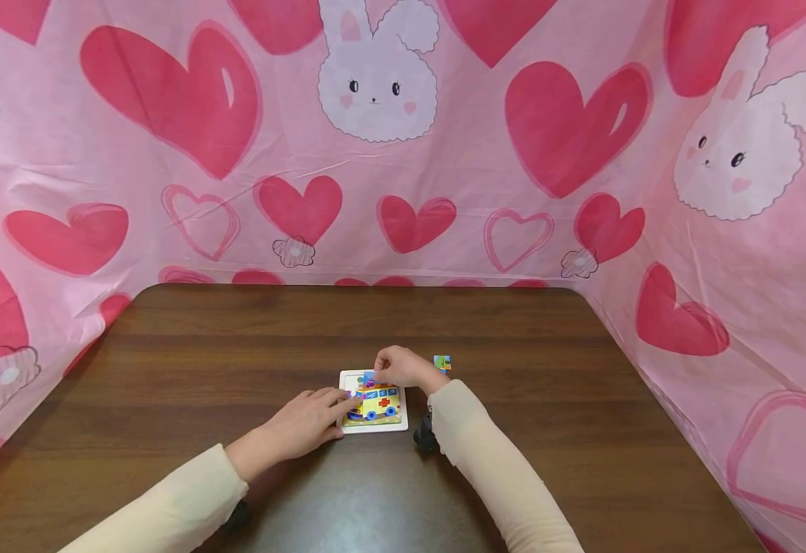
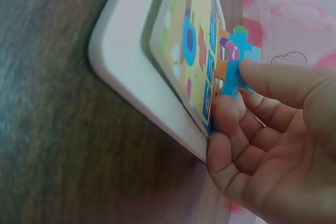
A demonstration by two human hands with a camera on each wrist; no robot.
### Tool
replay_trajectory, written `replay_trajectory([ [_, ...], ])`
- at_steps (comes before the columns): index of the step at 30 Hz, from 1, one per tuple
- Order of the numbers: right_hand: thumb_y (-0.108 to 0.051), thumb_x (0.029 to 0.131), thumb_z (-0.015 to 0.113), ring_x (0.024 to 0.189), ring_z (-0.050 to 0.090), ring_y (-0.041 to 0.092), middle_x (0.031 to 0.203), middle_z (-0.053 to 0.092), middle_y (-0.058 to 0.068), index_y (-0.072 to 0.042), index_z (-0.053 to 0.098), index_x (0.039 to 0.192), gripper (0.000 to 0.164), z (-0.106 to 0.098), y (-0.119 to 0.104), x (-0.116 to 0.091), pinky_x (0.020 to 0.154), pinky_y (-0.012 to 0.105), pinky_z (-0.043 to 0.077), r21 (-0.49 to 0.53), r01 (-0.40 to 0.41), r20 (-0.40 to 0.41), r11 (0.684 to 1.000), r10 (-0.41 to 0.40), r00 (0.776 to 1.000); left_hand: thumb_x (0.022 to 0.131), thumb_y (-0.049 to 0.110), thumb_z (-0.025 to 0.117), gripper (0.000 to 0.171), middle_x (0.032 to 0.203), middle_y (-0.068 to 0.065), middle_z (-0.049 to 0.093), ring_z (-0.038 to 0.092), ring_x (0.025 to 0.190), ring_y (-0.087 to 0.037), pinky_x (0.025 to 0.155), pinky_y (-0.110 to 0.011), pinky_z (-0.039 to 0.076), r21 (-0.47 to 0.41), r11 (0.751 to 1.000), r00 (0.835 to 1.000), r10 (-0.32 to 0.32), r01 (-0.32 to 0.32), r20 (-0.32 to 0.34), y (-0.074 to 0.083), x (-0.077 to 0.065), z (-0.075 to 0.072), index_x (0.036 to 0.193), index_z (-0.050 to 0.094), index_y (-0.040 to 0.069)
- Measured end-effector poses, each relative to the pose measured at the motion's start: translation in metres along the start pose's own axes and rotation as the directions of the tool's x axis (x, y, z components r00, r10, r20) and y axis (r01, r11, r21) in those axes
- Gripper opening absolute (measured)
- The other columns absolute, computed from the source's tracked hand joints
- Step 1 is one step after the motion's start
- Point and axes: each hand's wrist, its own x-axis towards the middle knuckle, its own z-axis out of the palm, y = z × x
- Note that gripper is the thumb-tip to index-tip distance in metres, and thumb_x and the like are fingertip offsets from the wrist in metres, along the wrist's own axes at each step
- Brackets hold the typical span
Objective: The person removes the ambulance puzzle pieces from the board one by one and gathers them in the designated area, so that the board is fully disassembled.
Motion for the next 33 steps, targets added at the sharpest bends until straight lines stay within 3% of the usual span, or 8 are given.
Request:
replay_trajectory([
  [6, -0.011, 0.088, 0.062, 0.069, 0.049, 0.016, 0.074, 0.055, 0.002, -0.005, 0.06, 0.084, 0.007, -0.001, -0.001, -0.001, 0.066, 0.029, 0.041, 0.012, -0.004, 0.005, 1.0, 0.004, 1.0, 0.089, 0.033, 0.059, 0.047, 0.124, -0.012, 0.05, 0.047, 0.112, -0.029, 0.086, -0.045, 0.041, 0.032, 0.999, 0.998, 0.013, -0.015, 0.056, 0.002, 0.0, -0.004, 0.133, 0.051, 0.018],
  [19, -0.01, 0.088, 0.061, 0.069, 0.049, 0.015, 0.074, 0.056, 0.001, -0.006, 0.061, 0.083, 0.006, -0.002, 0.002, 0.0, 0.066, 0.029, 0.041, 0.043, 0.038, 0.026, 0.998, -0.039, 0.999, 0.087, 0.032, 0.061, 0.048, 0.125, -0.01, 0.046, 0.041, 0.113, -0.028, 0.086, -0.046, 0.04, 0.035, 0.998, 0.985, -0.049, 0.044, 0.164, 0.005, 0.005, -0.013, 0.133, 0.052, 0.024],
  [33, -0.008, 0.09, 0.058, 0.07, 0.05, 0.017, 0.076, 0.057, 0.002, -0.007, 0.059, 0.083, 0.008, -0.004, 0.005, 0.0, 0.067, 0.031, 0.041, 0.075, 0.094, 0.065, 0.993, -0.099, 0.993, 0.086, 0.032, 0.062, 0.048, 0.126, -0.01, 0.045, 0.04, 0.114, -0.028, 0.087, -0.045, 0.039, -0.006, 0.998, 0.979, -0.065, 0.068, 0.194, 0.006, 0.008, -0.013, 0.133, 0.052, 0.025],
])
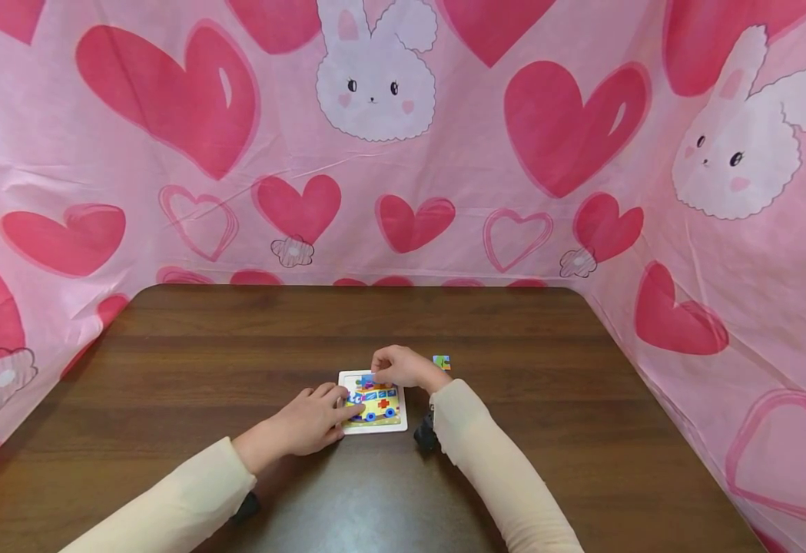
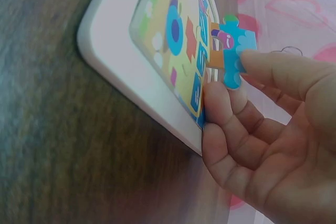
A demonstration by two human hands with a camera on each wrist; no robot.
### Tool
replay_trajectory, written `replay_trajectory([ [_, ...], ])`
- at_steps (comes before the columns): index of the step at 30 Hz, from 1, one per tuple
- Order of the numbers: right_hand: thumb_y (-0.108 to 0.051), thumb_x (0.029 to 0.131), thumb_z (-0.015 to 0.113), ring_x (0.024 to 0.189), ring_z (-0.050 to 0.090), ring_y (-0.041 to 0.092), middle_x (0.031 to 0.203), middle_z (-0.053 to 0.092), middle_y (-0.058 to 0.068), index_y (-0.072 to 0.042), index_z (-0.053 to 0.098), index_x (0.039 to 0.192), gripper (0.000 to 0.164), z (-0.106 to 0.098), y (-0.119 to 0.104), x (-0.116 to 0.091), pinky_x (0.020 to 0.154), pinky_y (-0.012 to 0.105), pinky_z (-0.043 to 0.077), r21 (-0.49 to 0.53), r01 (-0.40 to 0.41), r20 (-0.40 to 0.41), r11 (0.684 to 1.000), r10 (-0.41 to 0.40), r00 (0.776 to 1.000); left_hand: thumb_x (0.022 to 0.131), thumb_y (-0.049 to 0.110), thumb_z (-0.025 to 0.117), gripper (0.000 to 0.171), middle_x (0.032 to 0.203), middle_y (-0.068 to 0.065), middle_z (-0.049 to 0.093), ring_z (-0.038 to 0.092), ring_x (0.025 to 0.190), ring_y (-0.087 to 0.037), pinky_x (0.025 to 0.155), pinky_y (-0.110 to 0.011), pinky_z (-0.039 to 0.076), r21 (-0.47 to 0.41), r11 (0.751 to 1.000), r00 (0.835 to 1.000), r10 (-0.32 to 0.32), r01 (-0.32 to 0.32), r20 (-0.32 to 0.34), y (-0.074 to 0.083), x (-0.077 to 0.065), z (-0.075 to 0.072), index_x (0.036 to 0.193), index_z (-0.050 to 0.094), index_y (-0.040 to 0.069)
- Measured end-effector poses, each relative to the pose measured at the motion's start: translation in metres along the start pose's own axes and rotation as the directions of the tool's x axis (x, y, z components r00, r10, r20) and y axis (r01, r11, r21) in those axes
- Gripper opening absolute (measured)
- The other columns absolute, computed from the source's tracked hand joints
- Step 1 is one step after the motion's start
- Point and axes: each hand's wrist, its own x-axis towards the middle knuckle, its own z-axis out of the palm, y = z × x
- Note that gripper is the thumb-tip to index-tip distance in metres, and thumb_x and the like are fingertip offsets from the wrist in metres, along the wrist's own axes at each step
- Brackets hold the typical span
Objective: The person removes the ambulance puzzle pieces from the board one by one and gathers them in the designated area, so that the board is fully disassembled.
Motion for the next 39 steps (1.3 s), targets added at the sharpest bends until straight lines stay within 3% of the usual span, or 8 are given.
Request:
replay_trajectory([
  [6, -0.006, 0.091, 0.056, 0.069, 0.053, 0.019, 0.076, 0.057, 0.002, -0.006, 0.058, 0.081, 0.01, -0.001, 0.002, 0.001, 0.066, 0.031, 0.043, 0.016, 0.04, 0.029, 0.999, -0.04, 0.999, 0.086, 0.033, 0.062, 0.049, 0.126, -0.01, 0.046, 0.041, 0.113, -0.027, 0.087, -0.044, 0.04, -0.001, 1.0, 1.0, -0.009, 0.009, 0.013, 0.0, 0.001, 0.0, 0.133, 0.052, 0.025],
  [18, -0.01, 0.091, 0.056, 0.065, 0.052, 0.018, 0.074, 0.056, 0.004, -0.005, 0.059, 0.084, 0.01, 0.0, -0.003, 0.002, 0.064, 0.029, 0.042, -0.015, -0.021, 0.03, 1.0, 0.022, 0.999, 0.086, 0.032, 0.062, 0.048, 0.124, -0.01, 0.046, 0.042, 0.111, -0.027, 0.085, -0.043, 0.04, 0.001, 1.0, 1.0, 0.009, -0.009, -0.008, -0.001, 0.0, 0.001, 0.132, 0.052, 0.024],
  [30, -0.006, 0.086, 0.062, 0.072, 0.047, 0.017, 0.07, 0.052, 0.001, -0.009, 0.068, 0.093, 0.01, 0.001, -0.002, 0.004, 0.066, 0.03, 0.038, -0.004, 0.05, 0.045, 0.999, -0.049, 0.998, 0.086, 0.031, 0.063, 0.048, 0.124, -0.01, 0.046, 0.042, 0.11, -0.027, 0.085, -0.043, 0.04, -0.02, 1.0, 1.0, 0.002, -0.002, -0.001, 0.001, -0.001, 0.0, 0.133, 0.052, 0.023],
  [39, -0.011, 0.086, 0.064, 0.066, 0.047, 0.014, 0.07, 0.053, -0.001, -0.01, 0.068, 0.089, 0.005, 0.009, -0.008, 0.006, 0.06, 0.026, 0.037, -0.124, 0.014, -0.026, 0.992, -0.017, 1.0, 0.087, 0.031, 0.062, 0.048, 0.124, -0.009, 0.046, 0.042, 0.111, -0.026, 0.084, -0.043, 0.04, -0.005, 1.0, 1.0, -0.005, 0.005, 0.003, 0.001, 0.0, 0.0, 0.132, 0.052, 0.024],
])
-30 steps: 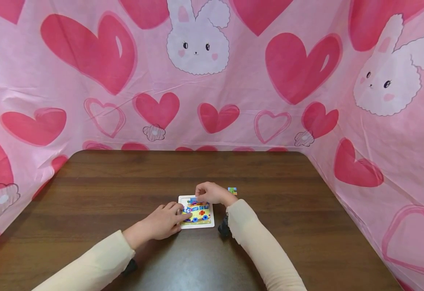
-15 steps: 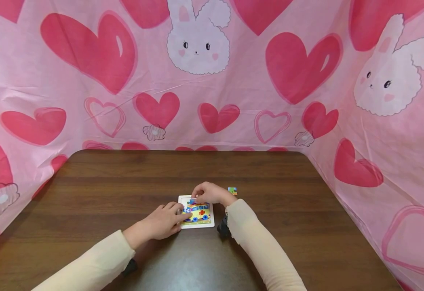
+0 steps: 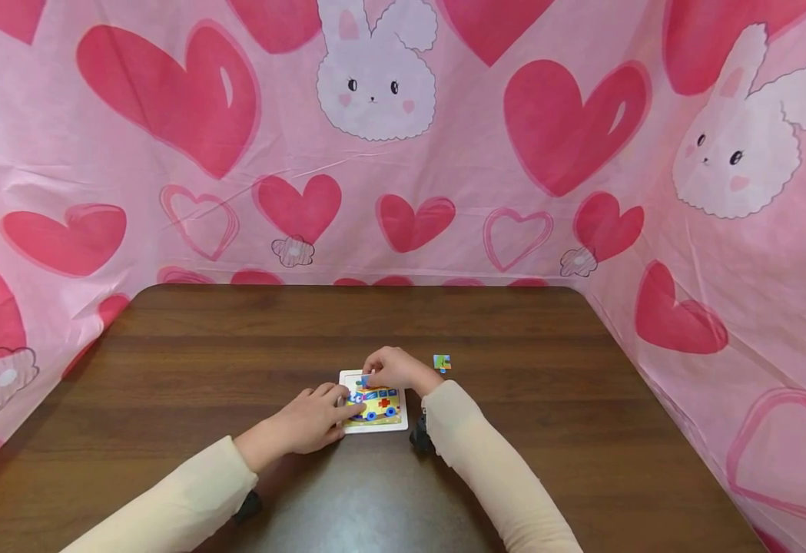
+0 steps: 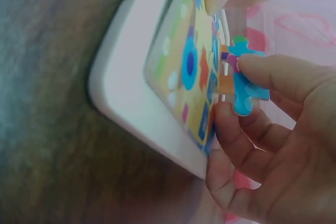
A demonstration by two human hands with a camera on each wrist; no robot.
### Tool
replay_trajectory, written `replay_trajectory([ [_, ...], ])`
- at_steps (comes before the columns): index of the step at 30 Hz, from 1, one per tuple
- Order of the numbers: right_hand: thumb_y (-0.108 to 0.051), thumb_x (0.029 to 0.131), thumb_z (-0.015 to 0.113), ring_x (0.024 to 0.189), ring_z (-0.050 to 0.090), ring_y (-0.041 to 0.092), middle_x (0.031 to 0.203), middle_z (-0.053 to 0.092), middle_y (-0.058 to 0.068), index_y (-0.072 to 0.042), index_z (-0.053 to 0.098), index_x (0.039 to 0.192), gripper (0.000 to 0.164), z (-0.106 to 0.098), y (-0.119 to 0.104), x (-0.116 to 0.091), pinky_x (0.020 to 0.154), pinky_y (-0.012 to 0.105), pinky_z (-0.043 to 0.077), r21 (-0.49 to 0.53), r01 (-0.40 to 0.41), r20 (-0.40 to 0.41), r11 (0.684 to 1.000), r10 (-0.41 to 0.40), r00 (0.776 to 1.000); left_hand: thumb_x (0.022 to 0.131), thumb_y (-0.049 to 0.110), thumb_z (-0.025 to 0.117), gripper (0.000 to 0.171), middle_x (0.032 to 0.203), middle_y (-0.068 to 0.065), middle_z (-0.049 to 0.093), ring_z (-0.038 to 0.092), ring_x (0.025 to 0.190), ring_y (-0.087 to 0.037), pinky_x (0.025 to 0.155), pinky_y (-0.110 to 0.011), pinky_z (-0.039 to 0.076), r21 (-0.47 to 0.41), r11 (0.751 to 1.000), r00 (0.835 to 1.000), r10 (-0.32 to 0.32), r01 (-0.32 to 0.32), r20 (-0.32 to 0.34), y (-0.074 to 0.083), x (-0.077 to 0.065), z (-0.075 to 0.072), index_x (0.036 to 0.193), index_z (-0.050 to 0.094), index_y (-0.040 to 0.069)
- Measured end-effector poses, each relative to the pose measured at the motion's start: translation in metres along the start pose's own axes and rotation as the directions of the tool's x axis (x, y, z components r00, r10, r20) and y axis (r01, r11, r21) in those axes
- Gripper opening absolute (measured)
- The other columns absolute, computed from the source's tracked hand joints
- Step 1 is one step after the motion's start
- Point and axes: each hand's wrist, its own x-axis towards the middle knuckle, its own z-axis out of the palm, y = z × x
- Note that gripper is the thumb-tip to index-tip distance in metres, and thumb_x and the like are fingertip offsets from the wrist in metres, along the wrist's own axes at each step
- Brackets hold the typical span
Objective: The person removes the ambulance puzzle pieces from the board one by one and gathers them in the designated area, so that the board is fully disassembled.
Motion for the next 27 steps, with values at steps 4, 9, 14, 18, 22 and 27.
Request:
replay_trajectory([
  [4, -0.01, 0.087, 0.063, 0.067, 0.046, 0.014, 0.071, 0.055, -0.002, -0.01, 0.068, 0.087, 0.005, 0.0016, -0.001, -0.0005, 0.061, 0.027, 0.037, -0.015, -0.016, -0.03, 1.0, 0.015, 0.999, 0.086, 0.031, 0.063, 0.048, 0.124, -0.01, 0.046, 0.042, 0.109, -0.026, 0.084, -0.043, 0.041, -0.009, 1.0, 1.0, 0.002, -0.002, -0.003, -0.0004, 0.0008, -0.0002, 0.132, 0.052, 0.023],
  [9, -0.011, 0.087, 0.062, 0.071, 0.048, 0.016, 0.075, 0.057, -0.002, -0.01, 0.067, 0.086, 0.005, 0.0025, -0.0021, -0.0016, 0.066, 0.03, 0.039, -0.004, -0.033, -0.047, 0.999, 0.033, 0.998, 0.086, 0.03, 0.063, 0.047, 0.123, -0.01, 0.046, 0.043, 0.109, -0.026, 0.084, -0.044, 0.041, -0.019, 1.0, 1.0, 0.003, -0.003, 0.0, -0.0013, 0.0013, 0.0, 0.132, 0.053, 0.023],
  [14, -0.01, 0.088, 0.061, 0.07, 0.05, 0.016, 0.077, 0.059, -0.002, -0.01, 0.066, 0.087, 0.005, 0.0023, -0.0012, -0.0012, 0.066, 0.03, 0.041, 0.021, -0.046, -0.047, 0.999, 0.047, 0.998, 0.086, 0.03, 0.063, 0.047, 0.124, -0.01, 0.045, 0.043, 0.109, -0.026, 0.084, -0.044, 0.041, -0.027, 1.0, 1.0, 0.002, -0.002, 0.004, -0.0013, 0.0012, 0.0002, 0.132, 0.053, 0.024],
  [18, -0.01, 0.089, 0.06, 0.067, 0.051, 0.014, 0.076, 0.059, -0.002, -0.01, 0.066, 0.086, 0.006, 0.0022, 0.0022, -0.0002, 0.064, 0.028, 0.042, 0.019, -0.027, -0.04, 0.999, 0.027, 0.999, 0.086, 0.03, 0.063, 0.047, 0.124, -0.01, 0.046, 0.043, 0.11, -0.027, 0.085, -0.044, 0.04, -0.038, 0.999, 1.0, -0.005, 0.005, 0.004, -0.0006, 0.001, -0.0001, 0.132, 0.053, 0.024],
  [22, -0.01, 0.089, 0.059, 0.065, 0.05, 0.014, 0.074, 0.059, -0.003, -0.011, 0.065, 0.085, 0.007, 0.0018, 0.0041, 0.0004, 0.063, 0.028, 0.041, 0.011, -0.016, -0.037, 1.0, 0.017, 0.999, 0.086, 0.03, 0.063, 0.047, 0.125, -0.01, 0.046, 0.043, 0.11, -0.026, 0.085, -0.044, 0.04, -0.04, 0.999, 1.0, -0.009, 0.01, 0.005, -0.0002, 0.0016, 0.0001, 0.132, 0.053, 0.025],
  [27, -0.011, 0.088, 0.061, 0.067, 0.049, 0.015, 0.073, 0.056, -0.001, -0.01, 0.064, 0.084, 0.005, 0.0016, 0.0016, 0.0, 0.063, 0.029, 0.04, 0.0, -0.022, -0.044, 1.0, 0.022, 0.999, 0.086, 0.03, 0.063, 0.047, 0.125, -0.01, 0.046, 0.043, 0.109, -0.026, 0.084, -0.043, 0.04, -0.032, 0.999, 1.0, -0.012, 0.012, 0.008, 0.0002, 0.0015, -0.0006, 0.132, 0.053, 0.025],
])
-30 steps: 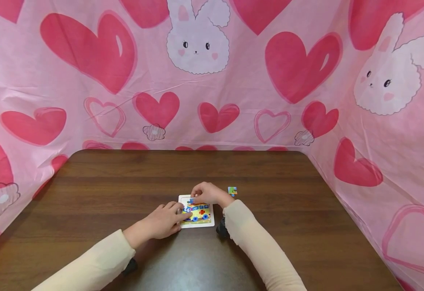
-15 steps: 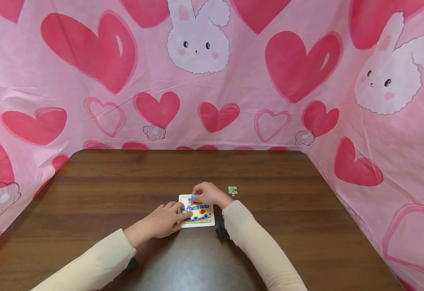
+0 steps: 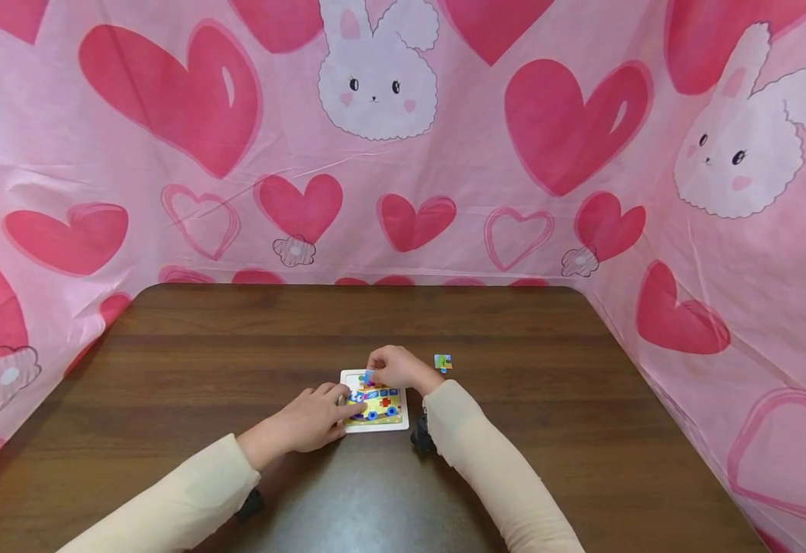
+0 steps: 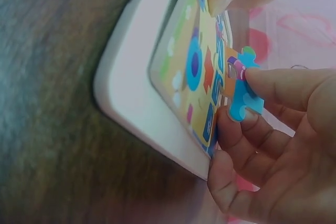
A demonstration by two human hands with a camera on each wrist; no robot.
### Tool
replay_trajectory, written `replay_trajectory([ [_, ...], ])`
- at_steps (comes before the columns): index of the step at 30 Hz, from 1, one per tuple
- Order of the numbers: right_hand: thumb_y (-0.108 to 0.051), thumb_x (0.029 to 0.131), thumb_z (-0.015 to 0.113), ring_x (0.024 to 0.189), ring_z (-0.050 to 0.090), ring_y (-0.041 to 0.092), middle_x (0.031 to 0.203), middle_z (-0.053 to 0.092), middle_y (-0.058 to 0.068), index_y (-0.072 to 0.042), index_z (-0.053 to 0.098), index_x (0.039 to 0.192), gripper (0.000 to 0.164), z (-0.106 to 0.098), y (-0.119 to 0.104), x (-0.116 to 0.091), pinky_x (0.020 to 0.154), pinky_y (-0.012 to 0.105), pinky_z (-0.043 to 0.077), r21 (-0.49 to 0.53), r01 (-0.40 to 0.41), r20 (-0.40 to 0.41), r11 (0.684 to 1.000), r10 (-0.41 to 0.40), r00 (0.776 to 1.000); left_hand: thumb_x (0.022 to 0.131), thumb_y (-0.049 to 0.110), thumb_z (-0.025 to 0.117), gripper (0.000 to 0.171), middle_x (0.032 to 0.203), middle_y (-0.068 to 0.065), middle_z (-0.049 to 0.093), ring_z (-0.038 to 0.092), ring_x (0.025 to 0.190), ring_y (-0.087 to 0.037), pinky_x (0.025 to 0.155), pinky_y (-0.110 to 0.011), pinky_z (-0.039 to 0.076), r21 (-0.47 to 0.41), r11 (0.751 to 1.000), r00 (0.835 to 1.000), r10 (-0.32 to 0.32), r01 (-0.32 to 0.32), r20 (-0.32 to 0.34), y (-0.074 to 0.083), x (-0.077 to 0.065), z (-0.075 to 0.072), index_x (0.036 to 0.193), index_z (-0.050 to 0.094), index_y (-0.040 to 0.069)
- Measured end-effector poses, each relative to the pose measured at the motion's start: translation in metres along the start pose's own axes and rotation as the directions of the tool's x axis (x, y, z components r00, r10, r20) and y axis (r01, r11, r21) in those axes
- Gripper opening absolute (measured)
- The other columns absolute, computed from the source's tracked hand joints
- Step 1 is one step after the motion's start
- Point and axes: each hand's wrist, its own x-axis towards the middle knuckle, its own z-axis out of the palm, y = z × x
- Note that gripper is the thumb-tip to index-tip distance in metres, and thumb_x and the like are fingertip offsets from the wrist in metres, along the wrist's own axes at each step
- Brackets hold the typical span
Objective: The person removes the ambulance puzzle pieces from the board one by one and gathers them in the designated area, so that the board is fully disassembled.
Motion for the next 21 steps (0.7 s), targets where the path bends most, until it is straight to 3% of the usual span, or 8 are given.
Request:
replay_trajectory([
  [10, -0.012, 0.091, 0.058, 0.075, 0.05, 0.016, 0.077, 0.055, -0.002, -0.012, 0.062, 0.088, 0.005, -0.003, 0.004, -0.002, 0.072, 0.033, 0.04, 0.014, 0.04, 0.055, 0.999, -0.04, 0.998, 0.086, 0.03, 0.063, 0.048, 0.125, -0.011, 0.046, 0.044, 0.11, -0.027, 0.086, -0.045, 0.041, -0.003, 1.0, 1.0, -0.006, 0.006, 0.009, 0.001, -0.001, -0.001, 0.132, 0.053, 0.024],
  [17, -0.007, 0.092, 0.054, 0.077, 0.05, 0.017, 0.081, 0.057, 0.003, -0.007, 0.06, 0.09, 0.006, -0.009, 0.007, -0.005, 0.075, 0.033, 0.04, 0.16, 0.089, 0.071, 0.983, -0.101, 0.992, 0.086, 0.031, 0.063, 0.047, 0.124, -0.01, 0.046, 0.044, 0.109, -0.027, 0.084, -0.045, 0.041, 0.012, 1.0, 1.0, -0.004, 0.004, 0.008, 0.001, -0.001, -0.001, 0.132, 0.053, 0.024],
  [21, -0.009, 0.092, 0.055, 0.072, 0.051, 0.017, 0.08, 0.059, 0.003, -0.008, 0.061, 0.091, 0.006, -0.011, 0.012, -0.006, 0.068, 0.03, 0.042, 0.215, 0.04, 0.056, 0.976, -0.053, 0.997, 0.087, 0.03, 0.063, 0.047, 0.124, -0.01, 0.046, 0.043, 0.11, -0.027, 0.084, -0.044, 0.04, 0.018, 1.0, 1.0, -0.004, 0.004, 0.008, 0.001, 0.0, 0.0, 0.132, 0.052, 0.024],
])
